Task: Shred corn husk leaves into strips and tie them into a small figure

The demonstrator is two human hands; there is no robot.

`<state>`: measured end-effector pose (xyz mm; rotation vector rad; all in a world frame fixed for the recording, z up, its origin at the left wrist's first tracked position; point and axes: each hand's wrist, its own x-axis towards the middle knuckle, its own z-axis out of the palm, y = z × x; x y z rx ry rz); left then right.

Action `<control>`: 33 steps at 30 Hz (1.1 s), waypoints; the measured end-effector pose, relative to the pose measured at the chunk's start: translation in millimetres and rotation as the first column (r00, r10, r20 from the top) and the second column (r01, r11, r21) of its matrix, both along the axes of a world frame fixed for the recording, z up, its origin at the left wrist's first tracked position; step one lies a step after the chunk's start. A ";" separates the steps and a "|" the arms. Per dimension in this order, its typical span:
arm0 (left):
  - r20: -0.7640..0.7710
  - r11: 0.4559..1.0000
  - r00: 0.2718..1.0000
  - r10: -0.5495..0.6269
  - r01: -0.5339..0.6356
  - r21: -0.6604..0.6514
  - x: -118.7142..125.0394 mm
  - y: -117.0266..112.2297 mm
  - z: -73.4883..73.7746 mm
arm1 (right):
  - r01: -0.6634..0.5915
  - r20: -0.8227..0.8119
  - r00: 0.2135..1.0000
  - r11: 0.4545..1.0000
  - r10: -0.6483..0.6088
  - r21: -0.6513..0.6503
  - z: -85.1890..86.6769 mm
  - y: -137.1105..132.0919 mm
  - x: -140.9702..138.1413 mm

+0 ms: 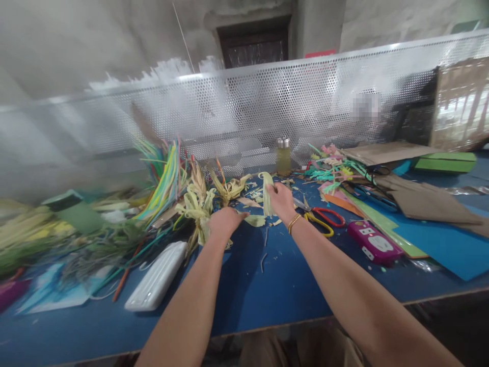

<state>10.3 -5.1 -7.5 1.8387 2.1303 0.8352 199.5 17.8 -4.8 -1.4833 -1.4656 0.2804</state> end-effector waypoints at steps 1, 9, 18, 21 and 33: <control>-0.007 1.000 1.000 -0.015 0.015 0.020 0.7 0.6 -2.1 | -0.005 -0.002 1.000 1.000 0.005 -0.002 -0.4 0.0 -0.8; -0.008 0.998 0.998 -0.067 0.067 0.020 1.7 1.6 1.3 | -0.112 -0.219 0.971 0.990 0.091 -0.084 -7.4 1.5 -5.1; -0.335 0.999 0.942 -0.023 0.032 0.024 16.4 -2.1 -7.0 | -0.148 -0.313 0.942 0.988 0.125 -0.049 -12.5 2.5 -7.7; -0.130 0.985 0.988 -0.081 0.099 0.144 13.5 5.5 -10.1 | -0.228 -0.500 0.846 0.973 0.185 -0.025 -13.9 5.2 -10.2; 0.481 0.856 0.708 -0.517 0.442 0.269 32.1 8.2 -14.4 | -0.472 -0.788 0.528 0.881 0.317 0.038 -10.8 -1.1 -18.7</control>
